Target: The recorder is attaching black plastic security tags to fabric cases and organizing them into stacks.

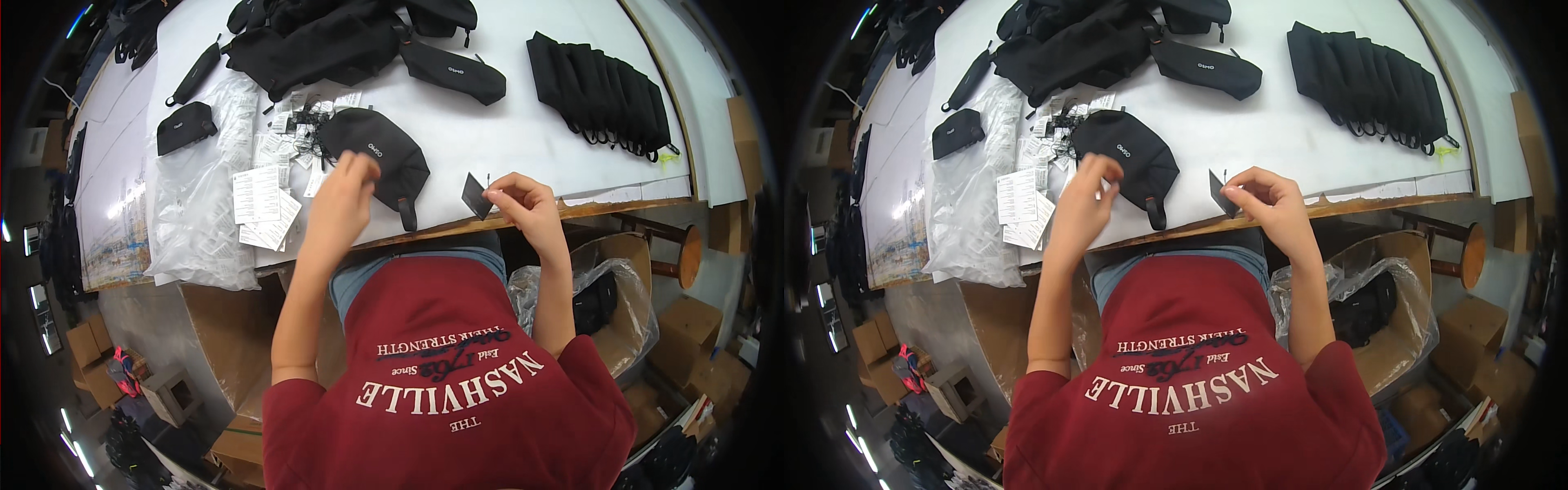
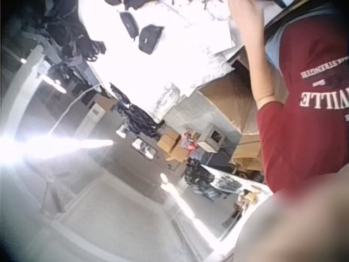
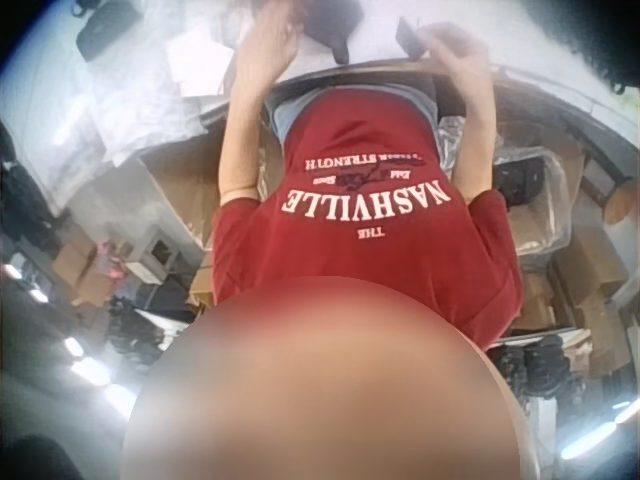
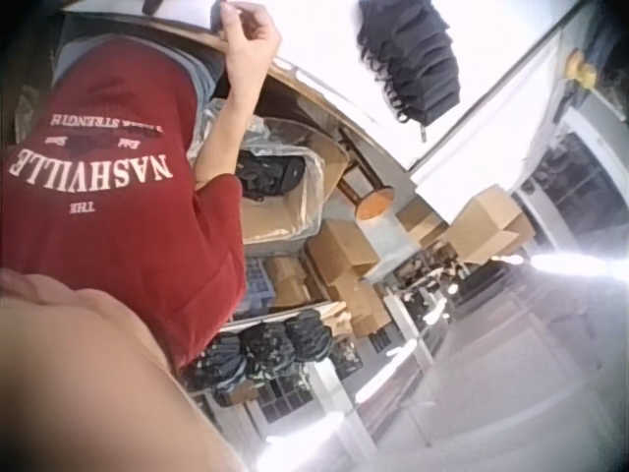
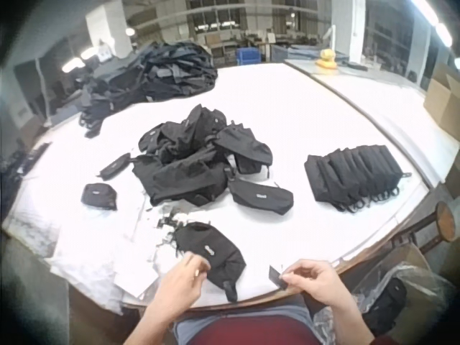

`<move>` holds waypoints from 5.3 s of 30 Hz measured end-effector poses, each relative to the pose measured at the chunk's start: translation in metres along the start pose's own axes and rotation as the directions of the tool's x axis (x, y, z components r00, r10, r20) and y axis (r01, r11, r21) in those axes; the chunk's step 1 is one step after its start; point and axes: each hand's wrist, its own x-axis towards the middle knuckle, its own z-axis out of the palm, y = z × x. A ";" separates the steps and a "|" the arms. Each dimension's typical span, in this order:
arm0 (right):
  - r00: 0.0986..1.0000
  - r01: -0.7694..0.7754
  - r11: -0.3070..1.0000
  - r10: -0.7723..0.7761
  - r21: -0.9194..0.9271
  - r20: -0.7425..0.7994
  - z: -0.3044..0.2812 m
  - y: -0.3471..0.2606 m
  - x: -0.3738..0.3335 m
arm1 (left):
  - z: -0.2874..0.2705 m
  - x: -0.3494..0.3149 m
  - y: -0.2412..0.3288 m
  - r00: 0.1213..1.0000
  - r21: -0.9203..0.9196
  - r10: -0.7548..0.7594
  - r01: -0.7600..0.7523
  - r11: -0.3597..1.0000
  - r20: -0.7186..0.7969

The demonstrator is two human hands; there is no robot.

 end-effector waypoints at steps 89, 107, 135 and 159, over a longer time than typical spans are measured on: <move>0.926 0.376 0.765 -0.327 -0.523 0.187 0.060 -0.022 0.052 | 0.014 -0.021 0.033 0.901 0.241 0.246 -0.166 0.956 -0.357; 0.956 0.265 0.894 -0.195 -0.362 0.219 0.044 -0.001 0.053 | 0.031 -0.005 0.004 0.903 0.312 0.425 -0.385 0.869 -0.070; 0.980 -0.073 0.904 0.143 0.421 -0.137 -0.039 0.027 -0.006 | 0.025 0.016 0.008 0.947 -0.023 -0.080 0.092 0.996 0.310; 0.668 0.374 0.766 0.169 0.523 -0.725 -0.005 0.049 0.104 | 0.040 -0.002 0.049 0.944 0.325 -0.095 -0.014 0.946 0.315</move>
